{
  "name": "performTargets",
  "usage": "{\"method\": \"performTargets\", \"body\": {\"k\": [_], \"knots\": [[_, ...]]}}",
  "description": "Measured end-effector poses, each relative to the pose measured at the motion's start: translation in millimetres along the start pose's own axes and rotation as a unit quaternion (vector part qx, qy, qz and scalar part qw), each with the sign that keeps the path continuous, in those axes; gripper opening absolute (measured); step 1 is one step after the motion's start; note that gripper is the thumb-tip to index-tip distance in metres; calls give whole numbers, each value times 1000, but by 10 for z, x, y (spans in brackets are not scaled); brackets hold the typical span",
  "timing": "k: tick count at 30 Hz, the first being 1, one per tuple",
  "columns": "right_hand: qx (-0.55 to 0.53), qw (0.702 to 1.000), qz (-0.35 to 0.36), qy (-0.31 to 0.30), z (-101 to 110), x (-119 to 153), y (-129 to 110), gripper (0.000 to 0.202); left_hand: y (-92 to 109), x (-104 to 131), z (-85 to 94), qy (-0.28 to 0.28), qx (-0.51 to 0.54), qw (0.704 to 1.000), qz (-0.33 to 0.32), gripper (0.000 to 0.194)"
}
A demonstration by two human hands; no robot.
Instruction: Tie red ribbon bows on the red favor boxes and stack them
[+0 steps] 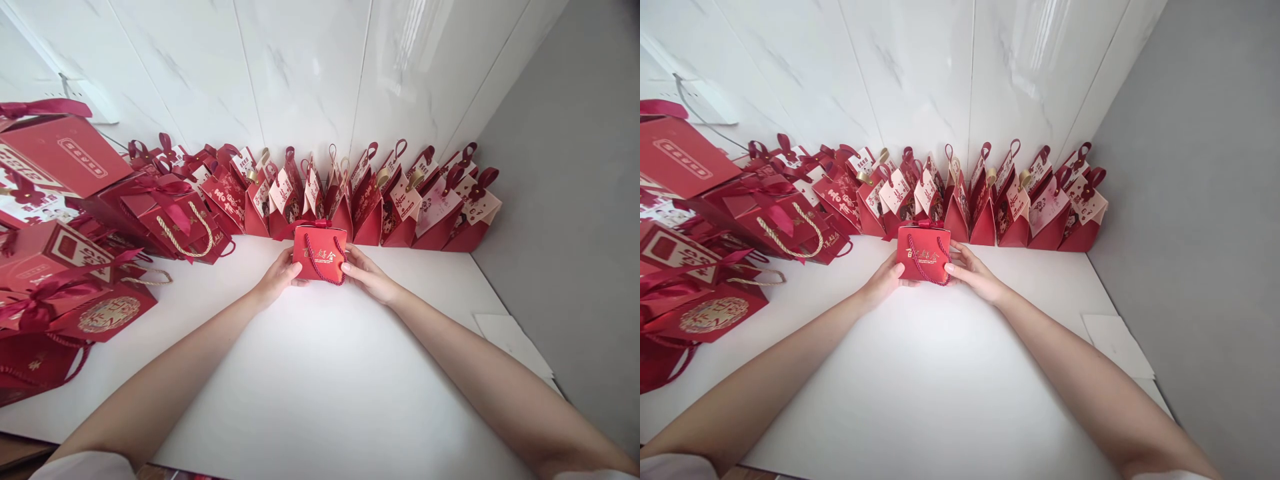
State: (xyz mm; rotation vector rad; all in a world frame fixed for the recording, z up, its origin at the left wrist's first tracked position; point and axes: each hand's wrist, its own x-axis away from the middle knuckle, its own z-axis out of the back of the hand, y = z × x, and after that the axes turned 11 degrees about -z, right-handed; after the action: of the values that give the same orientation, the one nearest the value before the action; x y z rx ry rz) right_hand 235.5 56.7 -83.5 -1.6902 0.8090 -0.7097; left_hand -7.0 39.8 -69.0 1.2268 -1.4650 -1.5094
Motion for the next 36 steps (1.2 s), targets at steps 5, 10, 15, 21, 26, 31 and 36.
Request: {"method": "performTargets", "body": {"k": [5,10,15,21,26,31,36], "knots": [[-11,1000,4,0,-4,11,-9,57,4,4,2,2,4,1000,-3,75],[-58,998,-7,-11,17,15,-10,52,-28,-14,76,-43,49,997,35,72],[-1,1000,-7,-22,-11,3,21,42,-30,-5,178,-140,115,975,129,81],[-19,1000,4,-21,-32,9,39,39,50,1,157,-157,224,944,184,76],[-53,998,-14,-15,2,1,34,40,41,-33,170,-163,217,942,199,70],[-63,997,-24,-23,32,-12,30,43,23,-36,174,-164,195,949,187,69],[-68,997,-35,-13,33,-7,26,45,15,-35,174,-165,187,950,186,68]]}}
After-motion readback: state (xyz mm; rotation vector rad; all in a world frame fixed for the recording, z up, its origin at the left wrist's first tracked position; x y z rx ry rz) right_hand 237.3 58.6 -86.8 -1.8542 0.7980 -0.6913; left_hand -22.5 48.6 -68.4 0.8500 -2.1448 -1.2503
